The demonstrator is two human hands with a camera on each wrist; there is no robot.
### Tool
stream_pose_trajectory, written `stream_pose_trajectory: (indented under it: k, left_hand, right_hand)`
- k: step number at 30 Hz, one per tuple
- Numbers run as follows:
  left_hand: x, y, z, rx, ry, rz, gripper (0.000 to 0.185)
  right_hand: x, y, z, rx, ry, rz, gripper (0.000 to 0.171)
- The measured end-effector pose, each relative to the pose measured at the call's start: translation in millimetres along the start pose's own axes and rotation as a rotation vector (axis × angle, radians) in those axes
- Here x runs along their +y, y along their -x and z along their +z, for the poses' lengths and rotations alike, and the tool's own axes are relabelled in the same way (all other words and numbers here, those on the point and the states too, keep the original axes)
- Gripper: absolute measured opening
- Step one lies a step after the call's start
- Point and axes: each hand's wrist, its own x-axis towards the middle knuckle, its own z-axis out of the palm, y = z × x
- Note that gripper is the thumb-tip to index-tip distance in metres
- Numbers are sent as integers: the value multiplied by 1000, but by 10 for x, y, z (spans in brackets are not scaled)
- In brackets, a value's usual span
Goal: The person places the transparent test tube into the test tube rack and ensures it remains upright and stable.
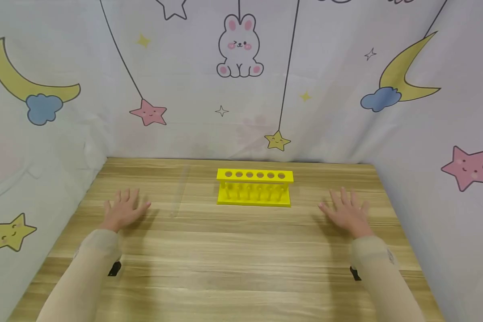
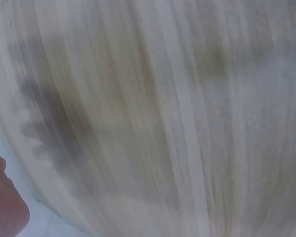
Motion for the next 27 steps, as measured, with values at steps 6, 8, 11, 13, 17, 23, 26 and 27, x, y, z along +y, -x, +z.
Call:
stream_pose_trajectory:
  k: [6,8,11,13,17,23,26,27]
  left_hand:
    - [82,-42,-41,20,-16,35,84]
    - [103,-55,-42,23,-14,45,84]
    - [137,-74,-38,45,-9,58,84]
    - [161,-90,-35,63,3,63,82]
    - [221,-125,-32,98,18,73,74]
    - [306,-192,1,120,22,76,64]
    - [341,-225,31,129,25,72,63]
    - [350,-237,41,136,26,69,62]
  right_hand:
    - [-103,-74,-92,-15,9,-4,84]
    - [-141,-88,-118,-15,6,-9,85]
    - [-189,-109,-143,-3,-17,-20,84]
    - [-215,-128,-149,24,-45,-37,82]
    - [-262,-192,-144,114,-105,-84,79]
    - [-359,-278,-135,281,-207,-192,78]
    - [-406,-305,-124,319,-249,-224,74]
    - [-423,-314,-120,328,-260,-230,73]
